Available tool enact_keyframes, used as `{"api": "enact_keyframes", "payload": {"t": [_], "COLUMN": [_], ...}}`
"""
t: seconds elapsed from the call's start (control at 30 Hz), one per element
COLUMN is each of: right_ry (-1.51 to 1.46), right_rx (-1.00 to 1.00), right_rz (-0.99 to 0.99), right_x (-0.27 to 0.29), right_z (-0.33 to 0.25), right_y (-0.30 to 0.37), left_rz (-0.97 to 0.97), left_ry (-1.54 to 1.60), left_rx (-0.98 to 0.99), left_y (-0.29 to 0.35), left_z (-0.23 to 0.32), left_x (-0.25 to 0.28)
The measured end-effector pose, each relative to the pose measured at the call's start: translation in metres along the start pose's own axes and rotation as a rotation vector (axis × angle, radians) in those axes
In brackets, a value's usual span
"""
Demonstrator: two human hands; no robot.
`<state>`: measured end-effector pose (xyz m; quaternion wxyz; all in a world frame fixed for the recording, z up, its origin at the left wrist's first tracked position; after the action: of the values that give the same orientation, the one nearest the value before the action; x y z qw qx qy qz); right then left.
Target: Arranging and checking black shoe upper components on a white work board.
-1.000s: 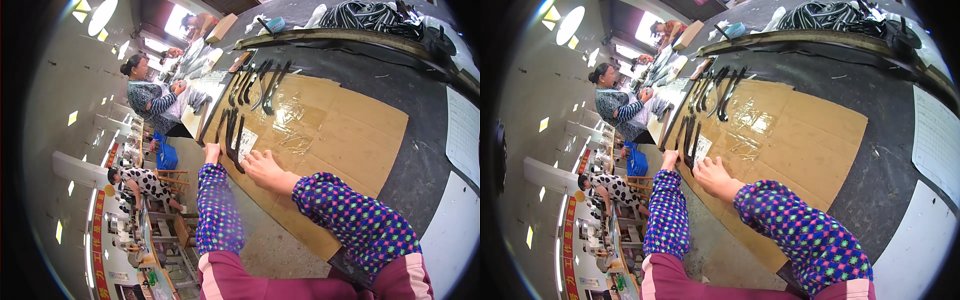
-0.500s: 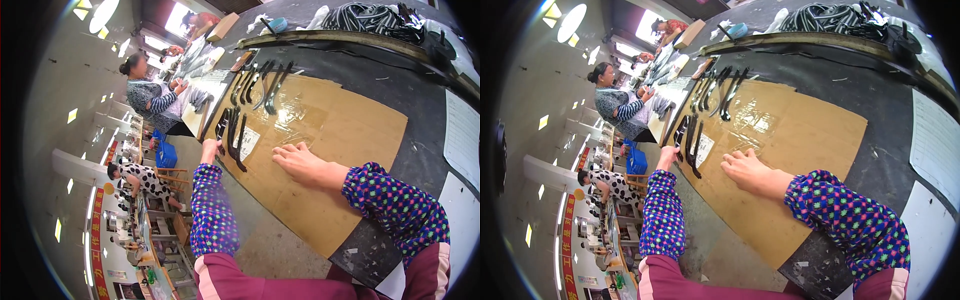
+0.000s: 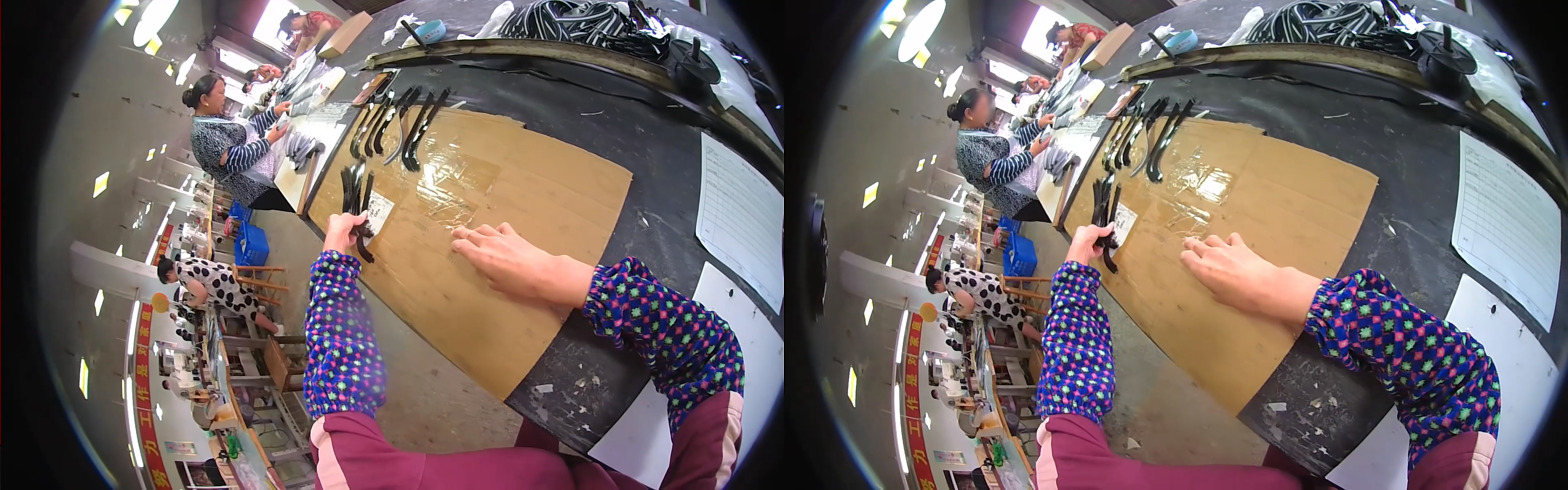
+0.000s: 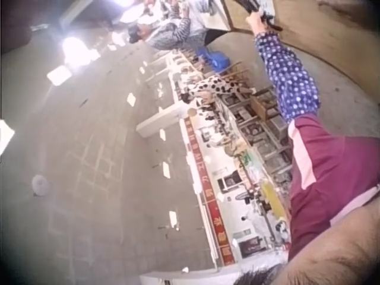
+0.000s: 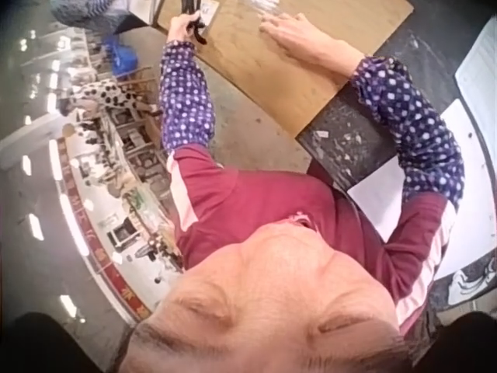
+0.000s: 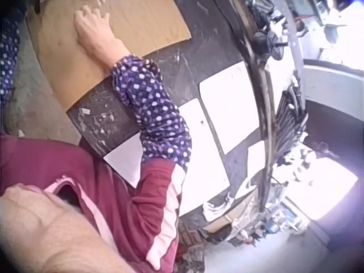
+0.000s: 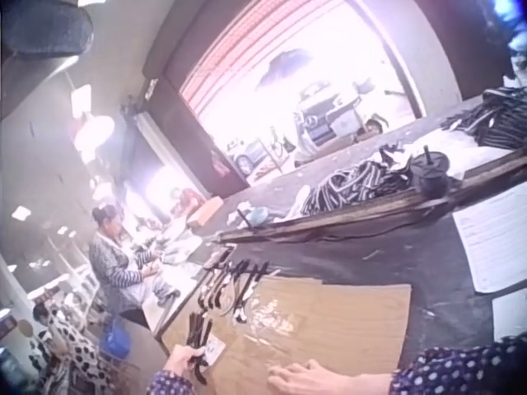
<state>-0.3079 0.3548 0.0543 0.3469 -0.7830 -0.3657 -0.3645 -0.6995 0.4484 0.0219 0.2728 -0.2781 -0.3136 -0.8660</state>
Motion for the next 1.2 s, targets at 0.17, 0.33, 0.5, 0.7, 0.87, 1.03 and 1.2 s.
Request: {"api": "enact_keyframes", "payload": {"t": [0.17,0.33,0.5,0.7,0.87,1.03,1.2], "right_ry": [0.019,0.019,0.045,0.124,0.039,0.013,-0.010], "right_rx": [0.020,-0.016,-0.015,0.067,-0.173,-0.387,-0.677], "right_rz": [0.024,-0.084,-0.060,0.023,0.047,0.159,0.281], "right_x": [0.007,0.026,0.038,0.084,0.132,0.196,0.192], "right_z": [-0.003,-0.021,-0.037,-0.101,-0.121,-0.164,-0.155], "right_y": [0.021,0.049,0.099,0.196,0.322,0.487,0.648], "left_rz": [-0.037,0.097,-0.173,-0.379,-0.841,-0.894,-0.544], "left_ry": [0.207,0.226,0.330,0.690,0.848,0.602,0.006], "left_rx": [-0.132,-0.354,-0.471,-0.437,-0.563,-0.567,-0.546], "left_y": [-0.010,0.019,0.137,0.334,0.545,0.668,0.666], "left_z": [0.009,0.025,0.047,0.007,-0.008,-0.048,-0.091], "left_x": [-0.023,-0.006,-0.052,-0.124,-0.210,-0.278,-0.321]}}
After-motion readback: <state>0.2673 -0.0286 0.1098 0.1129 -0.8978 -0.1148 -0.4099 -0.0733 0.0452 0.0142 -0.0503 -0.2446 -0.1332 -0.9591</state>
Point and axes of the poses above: each hand's wrist, its own y-axis away from the middle knuckle, its own x-axis out of the back of the hand, z = x × y, the point moved 8 cm from there along -y, towards the middle knuckle, and after that the axes turned 3 degrees about -z, right-handed, at the moved point
